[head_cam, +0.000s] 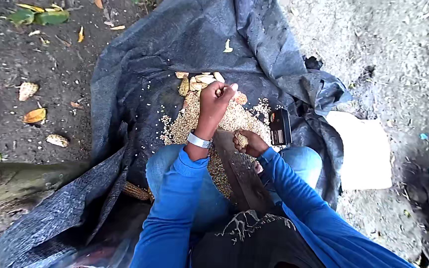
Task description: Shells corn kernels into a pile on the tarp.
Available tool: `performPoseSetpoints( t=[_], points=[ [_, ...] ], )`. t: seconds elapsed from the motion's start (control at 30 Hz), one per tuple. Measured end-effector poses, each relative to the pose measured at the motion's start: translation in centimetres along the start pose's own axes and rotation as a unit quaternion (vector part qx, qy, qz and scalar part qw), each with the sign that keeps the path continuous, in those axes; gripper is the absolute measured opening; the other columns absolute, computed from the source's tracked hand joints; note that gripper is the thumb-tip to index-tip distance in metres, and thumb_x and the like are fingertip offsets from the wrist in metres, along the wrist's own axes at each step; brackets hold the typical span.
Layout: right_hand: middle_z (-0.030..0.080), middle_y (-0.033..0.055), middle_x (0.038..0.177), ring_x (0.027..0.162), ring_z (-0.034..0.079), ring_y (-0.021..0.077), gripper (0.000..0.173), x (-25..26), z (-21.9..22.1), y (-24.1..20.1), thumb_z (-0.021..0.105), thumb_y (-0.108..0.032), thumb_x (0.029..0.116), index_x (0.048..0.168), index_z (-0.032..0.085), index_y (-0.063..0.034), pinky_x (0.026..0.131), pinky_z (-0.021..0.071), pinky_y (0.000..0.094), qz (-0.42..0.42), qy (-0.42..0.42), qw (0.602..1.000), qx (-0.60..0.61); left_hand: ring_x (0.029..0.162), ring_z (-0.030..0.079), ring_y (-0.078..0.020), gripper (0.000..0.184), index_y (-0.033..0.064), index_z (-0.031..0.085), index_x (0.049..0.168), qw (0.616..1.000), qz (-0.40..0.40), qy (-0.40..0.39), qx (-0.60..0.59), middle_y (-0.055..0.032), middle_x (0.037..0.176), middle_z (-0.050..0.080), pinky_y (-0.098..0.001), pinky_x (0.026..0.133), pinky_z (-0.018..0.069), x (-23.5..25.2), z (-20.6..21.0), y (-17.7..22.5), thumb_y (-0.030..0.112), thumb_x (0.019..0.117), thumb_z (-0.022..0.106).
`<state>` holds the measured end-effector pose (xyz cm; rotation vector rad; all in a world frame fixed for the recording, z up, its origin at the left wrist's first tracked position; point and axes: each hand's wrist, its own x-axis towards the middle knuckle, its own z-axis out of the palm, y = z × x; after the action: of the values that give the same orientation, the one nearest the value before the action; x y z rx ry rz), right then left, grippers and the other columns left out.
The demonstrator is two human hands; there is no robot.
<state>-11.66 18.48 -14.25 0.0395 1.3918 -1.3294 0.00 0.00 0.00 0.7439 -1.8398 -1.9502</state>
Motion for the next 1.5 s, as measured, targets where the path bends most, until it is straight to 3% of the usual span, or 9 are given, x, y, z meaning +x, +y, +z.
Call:
performPoseSetpoints(
  t=[0.1, 0.2, 0.33, 0.47, 0.67, 0.83, 1.1, 1.23, 1.5],
  points=[
    [0.064, 0.0067, 0.081, 0.055, 0.058, 0.0110, 0.043, -1.8, 0.0, -0.2, 0.021, -0.028, 0.1125, 0.116, 0.056, -0.0041, 0.046, 0.0459, 0.0212, -0.081, 0.001, 0.996, 0.036, 0.047, 0.046, -0.0056, 0.030, 0.0174, 0.059, 0.097, 0.979, -0.126, -0.015, -0.162, 0.0035, 0.064, 0.047, -0.0189, 0.044, 0.0413, -0.4, 0.8, -2.0, 0.047, 0.1015, 0.060],
    [0.070, 0.0111, 0.086, 0.060, 0.063, 0.0135, 0.028, -2.6, -0.4, -0.6, 0.038, -0.021, 0.1086, 0.112, 0.059, -0.0023, 0.048, 0.0493, 0.0230, -0.189, -0.003, 0.982, 0.029, 0.073, 0.067, -0.0179, 0.043, 0.0146, 0.063, 0.118, 0.941, -0.197, -0.053, -0.269, -0.0060, 0.090, 0.067, -0.0311, 0.064, 0.0579, 0.0, 1.1, -5.0, 0.053, 0.0980, 0.062],
    [0.071, 0.0089, 0.083, 0.058, 0.061, 0.0104, 0.011, -3.6, -0.3, -1.6, 0.054, -0.012, 0.1016, 0.105, 0.059, -0.0023, 0.050, 0.0479, 0.0228, -0.304, 0.052, 0.950, -0.049, 0.054, 0.054, -0.0078, 0.018, 0.0086, 0.064, 0.111, 0.970, -0.161, -0.162, -0.082, -0.0041, 0.081, 0.065, -0.0222, 0.048, 0.0465, 2.2, 3.5, -6.1, 0.023, 0.0999, 0.063],
    [0.071, 0.0128, 0.098, 0.089, 0.070, 0.0183, 0.029, -4.2, -1.1, -1.8, 0.070, -0.018, 0.0934, 0.110, 0.062, 0.0040, 0.084, 0.0585, 0.0396, -0.385, 0.193, 0.841, -0.327, 0.072, 0.062, -0.0142, 0.027, -0.0008, 0.070, 0.111, 0.959, -0.072, -0.263, 0.082, -0.0109, 0.089, 0.069, -0.0347, 0.070, 0.0554, 3.6, 6.1, -8.1, 0.020, 0.0936, 0.074],
    [0.070, 0.0216, 0.110, 0.097, 0.071, 0.0365, 0.054, -5.3, -0.7, -2.4, 0.067, -0.028, 0.0974, 0.140, 0.049, -0.0004, 0.089, 0.0559, 0.0580, -0.255, 0.161, 0.851, -0.430, 0.080, 0.066, -0.0175, 0.019, -0.0004, 0.073, 0.098, 0.956, -0.002, -0.229, 0.182, -0.0095, 0.087, 0.070, -0.0410, 0.079, 0.0553, 3.7, 7.5, -8.3, 0.018, 0.0914, 0.071],
    [0.066, 0.0276, 0.110, 0.104, 0.065, 0.0395, 0.048, -5.8, -1.2, 0.8, 0.036, -0.032, 0.1118, 0.120, 0.063, 0.0076, 0.097, 0.0489, 0.0562, -0.164, 0.122, 0.901, -0.382, 0.077, 0.064, -0.0151, 0.011, -0.0029, 0.070, 0.093, 0.995, -0.006, -0.084, 0.049, -0.0091, 0.085, 0.069, -0.0344, 0.073, 0.0544, 3.9, 6.4, -7.5, 0.007, 0.0936, 0.067],
    [0.068, 0.0237, 0.122, 0.122, 0.062, 0.0399, 0.038, -7.4, -1.3, 9.6, 0.047, -0.025, 0.1038, 0.110, 0.070, 0.0046, 0.106, 0.0458, 0.0538, -0.176, 0.176, 0.770, -0.588, 0.046, 0.054, -0.0094, 0.016, 0.0042, 0.060, 0.086, 0.965, -0.088, 0.091, -0.231, -0.0013, 0.061, 0.057, -0.0226, 0.044, 0.0498, 3.6, 4.6, -4.5, 0.002, 0.1015, 0.054],
    [0.062, 0.0236, 0.135, 0.132, 0.054, 0.0400, 0.044, -5.3, -2.1, 8.2, 0.040, -0.027, 0.1081, 0.126, 0.065, 0.0035, 0.113, 0.0366, 0.0564, -0.064, 0.134, 0.802, -0.579, 0.048, 0.054, -0.0083, 0.013, 0.0050, 0.059, 0.089, 0.966, -0.092, 0.090, -0.223, -0.0009, 0.064, 0.057, -0.0219, 0.045, 0.0496, 4.7, 6.4, -5.3, 0.005, 0.1016, 0.055],
    [0.049, 0.0285, 0.146, 0.129, 0.056, 0.0458, 0.045, 0.5, -3.7, 5.4, 0.048, -0.024, 0.1052, 0.140, 0.052, 0.0040, 0.101, 0.0496, 0.0618, -0.047, 0.228, 0.841, -0.488, 0.047, 0.051, -0.0071, 0.014, 0.0085, 0.057, 0.089, 0.967, -0.093, 0.089, -0.222, 0.0022, 0.062, 0.053, -0.0216, 0.044, 0.0479, 4.1, 8.4, -7.1, 0.009, 0.1032, 0.054]
  ],
)
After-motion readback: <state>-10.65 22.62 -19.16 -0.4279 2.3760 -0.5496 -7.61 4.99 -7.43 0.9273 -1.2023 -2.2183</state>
